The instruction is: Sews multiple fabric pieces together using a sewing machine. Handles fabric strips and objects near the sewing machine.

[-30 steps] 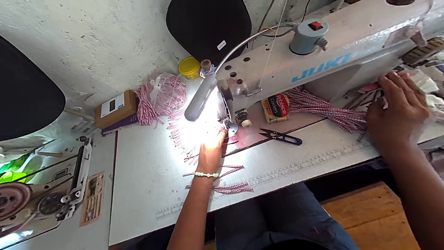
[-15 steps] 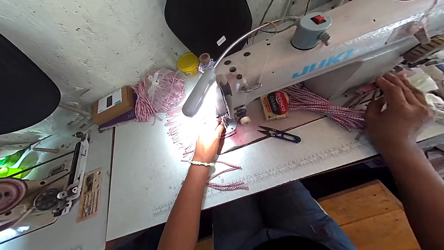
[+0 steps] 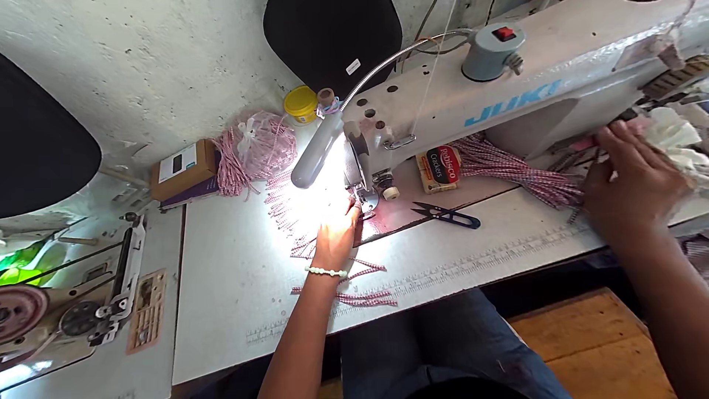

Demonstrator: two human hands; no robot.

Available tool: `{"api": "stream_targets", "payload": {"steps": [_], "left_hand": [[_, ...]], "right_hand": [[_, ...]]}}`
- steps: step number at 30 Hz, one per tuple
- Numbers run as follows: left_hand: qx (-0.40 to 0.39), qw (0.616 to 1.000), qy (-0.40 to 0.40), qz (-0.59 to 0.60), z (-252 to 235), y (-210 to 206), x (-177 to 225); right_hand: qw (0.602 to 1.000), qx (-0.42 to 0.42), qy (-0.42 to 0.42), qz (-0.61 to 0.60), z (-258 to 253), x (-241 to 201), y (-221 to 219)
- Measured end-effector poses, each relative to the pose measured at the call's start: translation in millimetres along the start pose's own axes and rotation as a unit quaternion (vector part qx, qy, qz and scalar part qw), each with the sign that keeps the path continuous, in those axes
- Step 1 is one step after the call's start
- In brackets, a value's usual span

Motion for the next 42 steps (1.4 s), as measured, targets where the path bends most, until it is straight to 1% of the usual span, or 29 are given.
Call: {"api": "stream_targets", "payload": {"steps": [4, 7, 9, 12, 15, 19, 25, 30, 32, 35, 37, 39, 42], "left_hand": [[-0.011, 1.000, 0.014, -0.018, -4, -3, -3], [-0.046, 0.998, 0.044, -0.018, -11, -4, -7], [-0.068, 0.995, 0.068, 0.003, -12, -1, -7], [-0.019, 0.997, 0.049, 0.065, -3, 12, -3], [-0.005, 0.994, 0.035, 0.099, 11, 13, 0], [0.016, 0.999, 0.013, 0.047, 11, 7, -2], [0.008, 1.000, -0.014, 0.001, 1, 2, -5], [0.023, 0.994, -0.062, -0.091, 5, 1, 3], [0.007, 0.989, -0.071, -0.132, 7, 0, 10], [-0.051, 0.981, -0.062, -0.179, 10, -3, 18], [-0.073, 0.976, -0.058, -0.196, 10, -4, 20], [-0.109, 0.973, -0.043, -0.197, 7, -4, 21], [-0.131, 0.976, -0.021, -0.170, -4, -3, 16]], "right_hand": [[1.000, 0.027, 0.012, -0.004, -1, -3, 3], [0.999, 0.042, 0.023, -0.003, -2, -1, 3], [0.999, 0.045, 0.025, -0.008, -2, -3, 4], [0.998, 0.049, 0.029, -0.015, -3, -2, 3], [0.997, 0.060, 0.037, -0.013, -4, 0, 2], [0.998, 0.053, 0.037, -0.021, -4, 1, 1], [0.997, 0.055, 0.038, -0.022, -3, -1, 4], [0.997, 0.055, 0.040, -0.023, -3, 2, 2], [0.997, 0.057, 0.042, -0.021, -3, 1, 2], [0.997, 0.056, 0.043, -0.023, -3, 2, 2], [0.997, 0.055, 0.045, -0.026, -3, 2, 2], [0.997, 0.056, 0.045, -0.024, -3, 3, 3], [0.997, 0.055, 0.046, -0.025, -4, 3, 2]]}}
Point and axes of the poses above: each hand's wrist, its own z-axis away from the middle knuckle, its own y-axis out of the back of the hand, x = y × z, the point moved 7 cm from there along -z, towards the middle knuckle, and after that the axes turned 1 degree about -y, right-handed, at the moved point
